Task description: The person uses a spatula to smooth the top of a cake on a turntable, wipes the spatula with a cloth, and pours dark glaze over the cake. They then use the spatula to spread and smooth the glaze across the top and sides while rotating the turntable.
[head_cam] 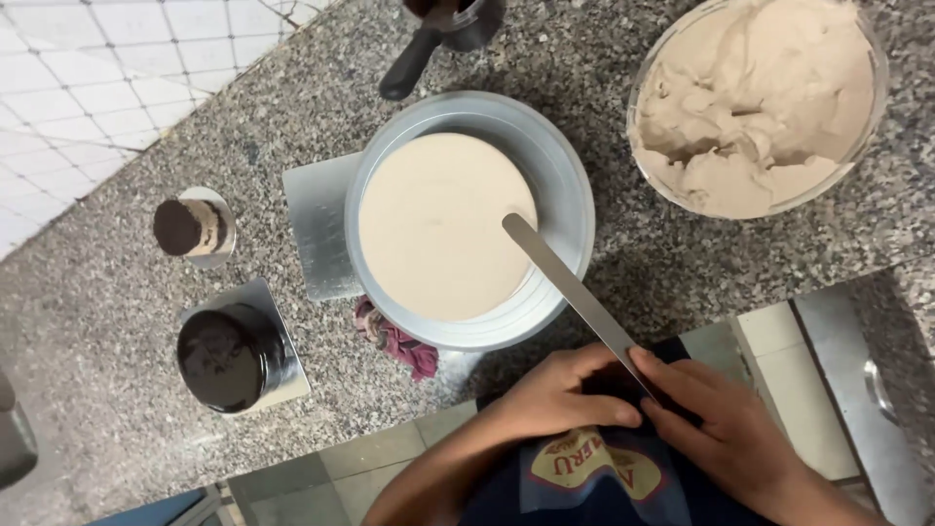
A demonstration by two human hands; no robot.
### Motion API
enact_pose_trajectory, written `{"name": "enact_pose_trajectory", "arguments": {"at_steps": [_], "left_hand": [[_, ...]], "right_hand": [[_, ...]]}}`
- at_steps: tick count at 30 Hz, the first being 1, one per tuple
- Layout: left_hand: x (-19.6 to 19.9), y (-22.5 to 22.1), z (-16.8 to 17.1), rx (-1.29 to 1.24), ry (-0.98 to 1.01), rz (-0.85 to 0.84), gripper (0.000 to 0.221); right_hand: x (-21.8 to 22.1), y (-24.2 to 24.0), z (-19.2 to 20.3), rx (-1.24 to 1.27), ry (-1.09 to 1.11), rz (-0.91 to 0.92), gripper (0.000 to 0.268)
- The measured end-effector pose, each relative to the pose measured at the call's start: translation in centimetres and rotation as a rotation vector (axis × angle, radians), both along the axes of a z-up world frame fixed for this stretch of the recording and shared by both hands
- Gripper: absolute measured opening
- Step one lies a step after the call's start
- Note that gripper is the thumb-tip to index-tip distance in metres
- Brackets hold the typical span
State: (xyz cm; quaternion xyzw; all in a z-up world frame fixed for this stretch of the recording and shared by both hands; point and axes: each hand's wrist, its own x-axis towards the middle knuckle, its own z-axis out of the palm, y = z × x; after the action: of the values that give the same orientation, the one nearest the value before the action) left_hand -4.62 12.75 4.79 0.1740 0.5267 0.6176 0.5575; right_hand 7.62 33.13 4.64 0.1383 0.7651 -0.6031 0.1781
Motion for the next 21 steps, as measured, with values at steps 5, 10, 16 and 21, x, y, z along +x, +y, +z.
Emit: {"name": "enact_pose_trajectory", "arguments": {"at_steps": [5,10,16,21], "left_hand": [[0.3,1.0,-1.3,0.026,-0.191,0.043,0.035],[0.4,0.7,-2.2,0.033,-0.224,0.046,0.031],[0.0,0.4,-1.9,0.032,-0.198,0.042,0.032],[-0.2,0.3,-1.7,0.031,-0.205,0.052,0.032]], "right_hand": [[0.1,0.0,-0.1,0.03,0.064,-0.006,0.065],[-0.2,-0.1,0.0,0.048,-0.027,0.007,0.071],[-0.6,-0.3,0.1,0.021,-0.006,0.0,0.067],[-1.0,-0.3,0.4,0.001,-0.117,0.017,0.074]]}}
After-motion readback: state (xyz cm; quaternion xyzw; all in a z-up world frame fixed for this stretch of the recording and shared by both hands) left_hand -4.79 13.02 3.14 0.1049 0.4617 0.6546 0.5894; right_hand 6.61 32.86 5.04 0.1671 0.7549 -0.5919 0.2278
